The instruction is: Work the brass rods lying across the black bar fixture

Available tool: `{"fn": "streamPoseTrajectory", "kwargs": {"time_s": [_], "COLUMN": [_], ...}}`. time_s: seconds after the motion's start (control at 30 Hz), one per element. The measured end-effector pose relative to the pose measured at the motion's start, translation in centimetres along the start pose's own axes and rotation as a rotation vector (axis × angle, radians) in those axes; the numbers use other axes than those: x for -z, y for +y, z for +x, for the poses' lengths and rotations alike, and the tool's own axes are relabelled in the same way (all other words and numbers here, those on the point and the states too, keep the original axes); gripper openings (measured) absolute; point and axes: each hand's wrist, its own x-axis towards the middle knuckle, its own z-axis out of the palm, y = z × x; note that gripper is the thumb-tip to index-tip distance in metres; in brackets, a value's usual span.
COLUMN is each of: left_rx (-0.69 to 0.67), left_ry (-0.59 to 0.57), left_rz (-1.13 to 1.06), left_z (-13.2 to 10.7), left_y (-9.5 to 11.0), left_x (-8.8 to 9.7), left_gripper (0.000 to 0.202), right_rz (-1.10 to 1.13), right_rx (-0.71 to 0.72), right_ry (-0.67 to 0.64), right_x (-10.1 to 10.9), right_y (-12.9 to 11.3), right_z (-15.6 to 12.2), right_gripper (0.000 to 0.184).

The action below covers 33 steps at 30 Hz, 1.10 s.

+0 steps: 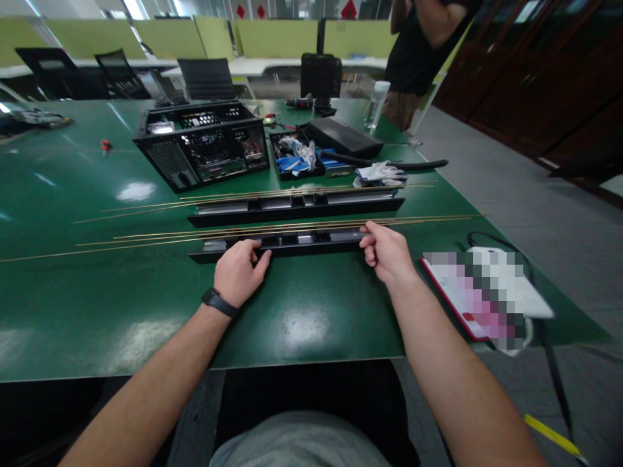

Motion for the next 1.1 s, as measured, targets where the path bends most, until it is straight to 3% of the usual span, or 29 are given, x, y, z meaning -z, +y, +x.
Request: {"fn": "streamPoseTrajectory", "kwargs": {"time_s": [1.1], "left_rx": [0.002], "left_ry": [-0.018], "left_rz": [0.000], "left_z": [0.04], "left_y": [-0.11], "left_x": [0.05], "left_gripper": [0.027], "right_rz": [-0.060], "right_rx": [0.004], "right_ry": [0.033], "right_x": [0.26], "right_y": [-0.20], "right_z": [-0.50], "right_gripper": [0.032]}}
